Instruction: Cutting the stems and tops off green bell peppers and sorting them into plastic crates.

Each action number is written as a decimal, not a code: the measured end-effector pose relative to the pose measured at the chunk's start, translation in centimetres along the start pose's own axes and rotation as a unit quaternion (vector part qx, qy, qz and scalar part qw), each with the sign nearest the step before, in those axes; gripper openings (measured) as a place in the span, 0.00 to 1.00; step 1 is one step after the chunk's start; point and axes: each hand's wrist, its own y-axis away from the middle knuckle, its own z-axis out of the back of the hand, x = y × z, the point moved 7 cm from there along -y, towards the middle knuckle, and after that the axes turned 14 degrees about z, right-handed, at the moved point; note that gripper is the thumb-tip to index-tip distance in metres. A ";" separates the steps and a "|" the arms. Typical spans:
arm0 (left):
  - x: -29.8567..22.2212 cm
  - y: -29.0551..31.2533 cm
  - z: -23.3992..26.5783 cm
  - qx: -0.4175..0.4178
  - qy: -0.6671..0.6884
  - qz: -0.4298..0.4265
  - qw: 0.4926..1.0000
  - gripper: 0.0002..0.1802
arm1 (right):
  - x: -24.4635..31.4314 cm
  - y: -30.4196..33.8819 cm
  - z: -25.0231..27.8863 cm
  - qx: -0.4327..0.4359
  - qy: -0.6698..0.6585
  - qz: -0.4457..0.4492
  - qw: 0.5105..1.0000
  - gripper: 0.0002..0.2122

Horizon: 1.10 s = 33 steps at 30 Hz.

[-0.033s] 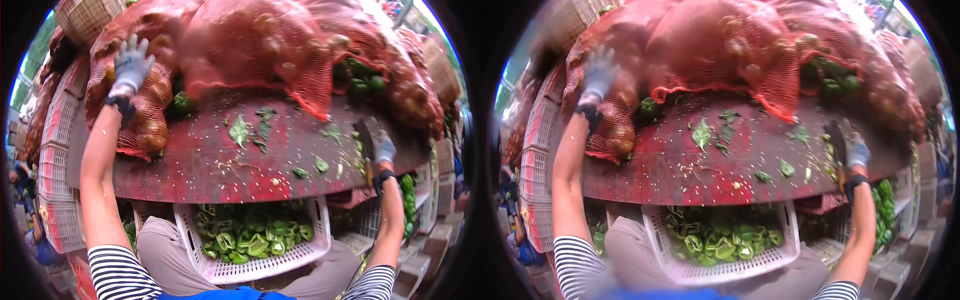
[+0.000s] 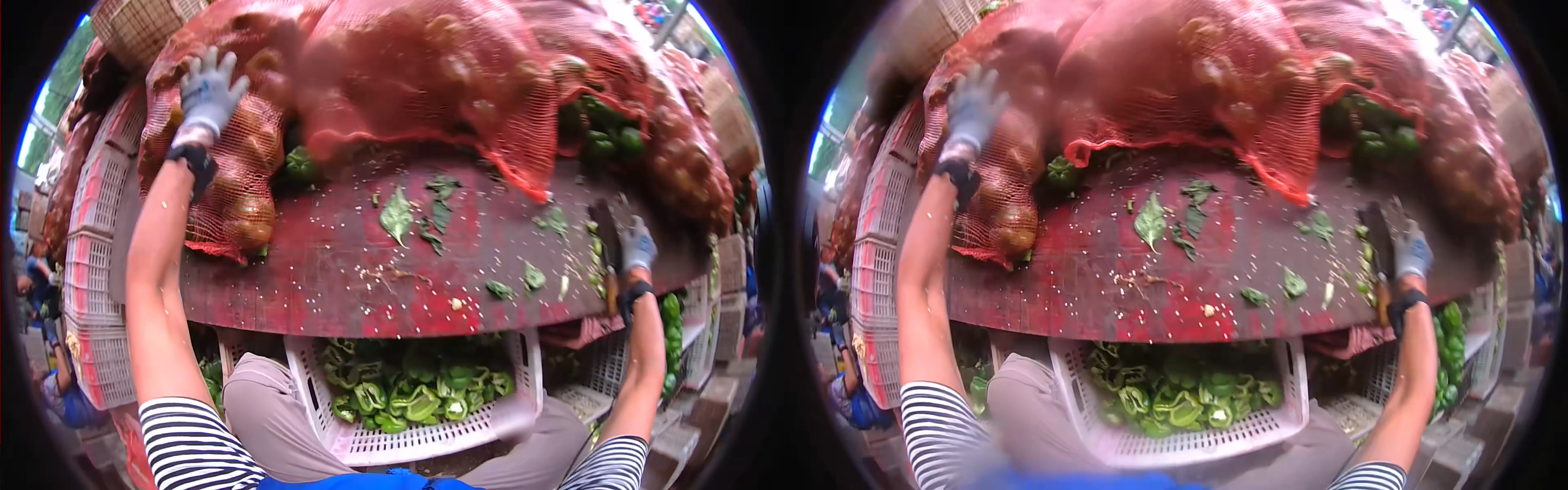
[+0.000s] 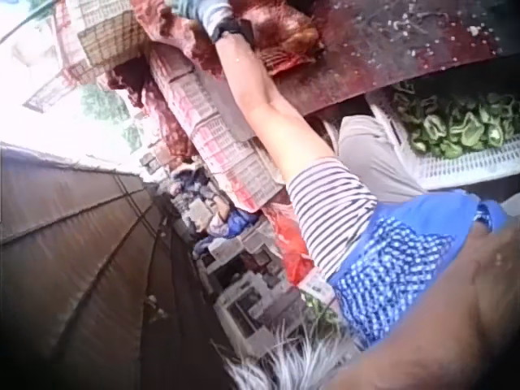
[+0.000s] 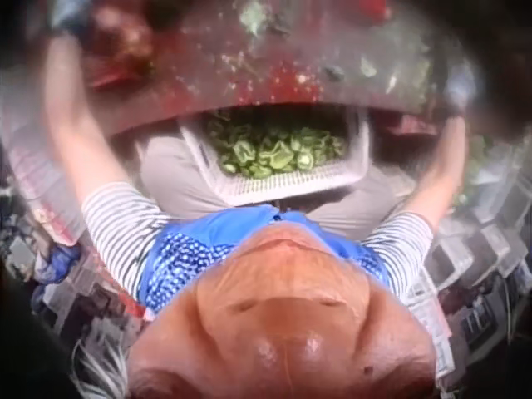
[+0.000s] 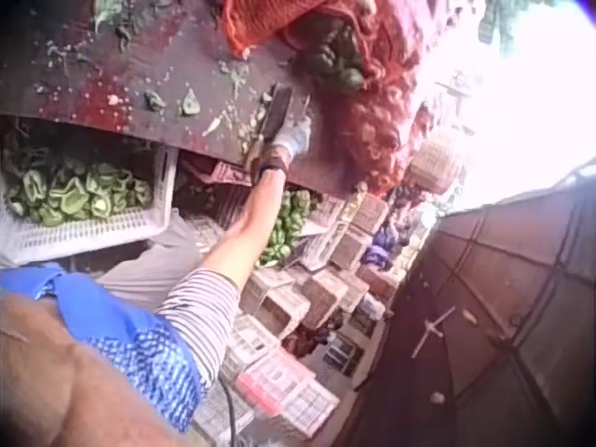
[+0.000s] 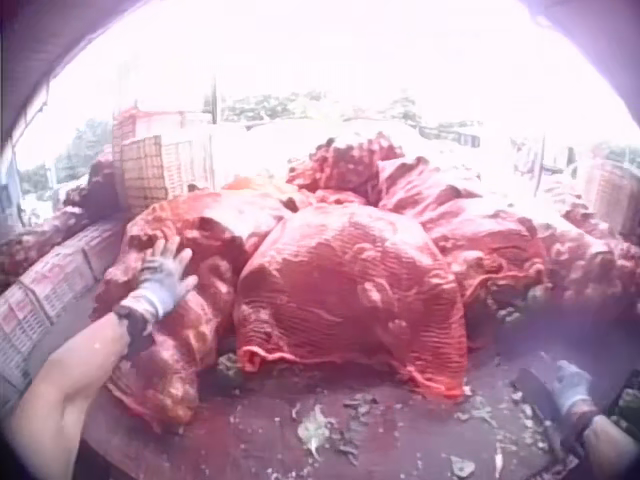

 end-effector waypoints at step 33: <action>-5.2 -17.3 -9.1 0.313 0.071 0.024 0.947 0.32 | 39.0 -47.1 9.4 0.152 -0.327 0.130 0.924 0.46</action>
